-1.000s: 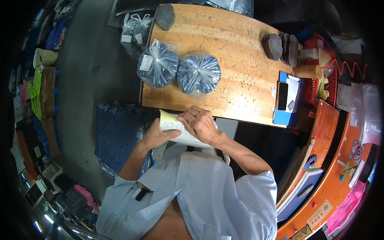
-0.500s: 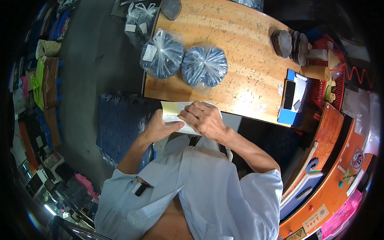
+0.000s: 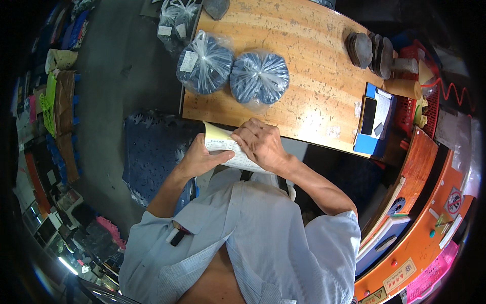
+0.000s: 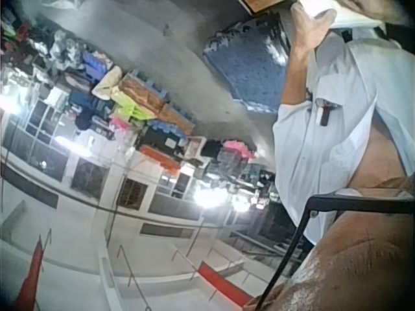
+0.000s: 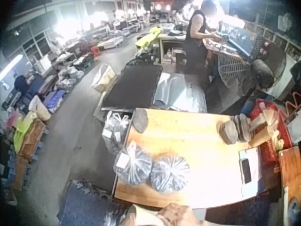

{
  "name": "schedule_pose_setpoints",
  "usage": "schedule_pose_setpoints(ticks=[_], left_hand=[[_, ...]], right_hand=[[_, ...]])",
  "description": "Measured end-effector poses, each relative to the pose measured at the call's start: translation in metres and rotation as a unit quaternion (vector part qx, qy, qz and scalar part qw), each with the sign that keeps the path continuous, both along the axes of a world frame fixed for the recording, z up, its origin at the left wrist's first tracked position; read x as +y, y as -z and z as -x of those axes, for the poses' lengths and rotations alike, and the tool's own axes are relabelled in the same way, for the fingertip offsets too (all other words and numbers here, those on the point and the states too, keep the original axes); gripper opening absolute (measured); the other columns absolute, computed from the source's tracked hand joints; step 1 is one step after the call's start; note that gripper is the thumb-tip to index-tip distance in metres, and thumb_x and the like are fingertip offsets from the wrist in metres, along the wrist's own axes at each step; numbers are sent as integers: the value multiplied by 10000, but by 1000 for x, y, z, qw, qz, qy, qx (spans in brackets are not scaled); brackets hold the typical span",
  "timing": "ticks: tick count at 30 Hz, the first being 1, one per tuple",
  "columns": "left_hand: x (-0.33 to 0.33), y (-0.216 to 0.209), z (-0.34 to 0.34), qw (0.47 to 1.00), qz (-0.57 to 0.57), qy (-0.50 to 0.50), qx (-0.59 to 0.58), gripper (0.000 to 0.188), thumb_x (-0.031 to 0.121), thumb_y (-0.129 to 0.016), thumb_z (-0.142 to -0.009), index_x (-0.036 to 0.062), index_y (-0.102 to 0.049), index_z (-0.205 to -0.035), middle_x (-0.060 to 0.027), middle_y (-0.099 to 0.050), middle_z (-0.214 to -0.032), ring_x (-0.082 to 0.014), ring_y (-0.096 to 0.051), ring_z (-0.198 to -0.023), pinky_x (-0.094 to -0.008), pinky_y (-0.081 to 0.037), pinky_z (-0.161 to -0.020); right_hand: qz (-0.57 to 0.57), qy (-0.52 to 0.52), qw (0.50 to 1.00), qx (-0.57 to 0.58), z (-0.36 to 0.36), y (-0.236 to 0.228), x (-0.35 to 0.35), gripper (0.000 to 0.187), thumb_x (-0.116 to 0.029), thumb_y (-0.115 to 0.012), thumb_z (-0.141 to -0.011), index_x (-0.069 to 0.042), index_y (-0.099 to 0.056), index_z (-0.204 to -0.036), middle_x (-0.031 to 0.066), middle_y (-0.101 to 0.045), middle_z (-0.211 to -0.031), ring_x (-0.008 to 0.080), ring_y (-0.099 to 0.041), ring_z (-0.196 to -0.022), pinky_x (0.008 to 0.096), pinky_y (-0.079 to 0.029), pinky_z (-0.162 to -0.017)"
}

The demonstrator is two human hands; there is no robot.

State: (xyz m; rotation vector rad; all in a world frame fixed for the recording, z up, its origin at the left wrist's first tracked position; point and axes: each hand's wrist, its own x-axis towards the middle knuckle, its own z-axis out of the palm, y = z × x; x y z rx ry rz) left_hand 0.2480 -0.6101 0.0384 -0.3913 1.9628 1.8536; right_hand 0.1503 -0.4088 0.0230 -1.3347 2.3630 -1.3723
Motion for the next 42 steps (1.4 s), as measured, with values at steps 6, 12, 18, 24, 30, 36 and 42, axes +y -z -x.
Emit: schedule_pose_setpoints(ticks=[6,12,18,24,30,36,42], left_hand=[[2,-9,3,1000,-15,-19,6,295,95,-801,-864,-66,-728,-1101,-100,-782,-956,-100,-683,-838,-320,-579,-761],[-1,-5,2,1000,2,10,-15,282,84,-792,-873,-64,-730,-1105,-95,-779,-955,-109,-690,-841,-324,-582,-765],[-13,19,-16,997,-48,-7,-55,374,76,-801,-865,-61,-702,-1198,-126,-770,-1076,-136,-694,-959,-330,-572,-857],[-42,48,-42,990,-1,-8,-138,433,57,-819,-848,-58,-688,-1244,-141,-758,-1128,-168,-697,-1030,-336,-561,-913],[-45,62,-70,982,-40,-43,-178,408,76,-817,-853,-50,-695,-1222,-115,-753,-1117,-164,-689,-1002,-325,-556,-904],[-28,68,-81,990,-89,-20,-106,430,83,-815,-856,-23,-685,-1252,-78,-740,-1127,-143,-662,-1005,-318,-549,-912],[-20,72,-80,982,-133,-18,-130,419,109,-823,-886,-25,-685,-1259,-109,-741,-1164,-159,-676,-1033,-332,-556,-925]], right_hand=[[17,31,997,-71,4,-16,7,182,-122,-806,-887,23,-750,-982,131,-731,-907,298,-691,-811,399,-582,-703],[38,1,992,-121,3,-5,4,161,-101,-766,-925,40,-765,-1002,153,-728,-888,314,-692,-831,403,-580,-737],[7,59,912,-406,-6,27,2,245,-177,-694,-1037,48,-739,-951,74,-664,-779,133,-572,-689,319,-490,-640],[8,188,871,-455,30,56,-7,290,-215,-662,-1071,33,-749,-950,-2,-604,-717,71,-521,-676,273,-456,-600],[19,197,968,157,84,71,-26,138,-82,-785,-922,1,-762,-1030,122,-728,-847,240,-678,-715,353,-567,-623],[-105,49,964,237,48,105,-36,395,-72,-669,-799,12,-715,-1183,169,-678,-1314,336,-608,-1298,461,-526,-1050],[-49,105,924,-366,68,87,-47,318,-158,-698,-1015,43,-688,-1261,113,-703,-1278,226,-693,-1094,362,-566,-907]])
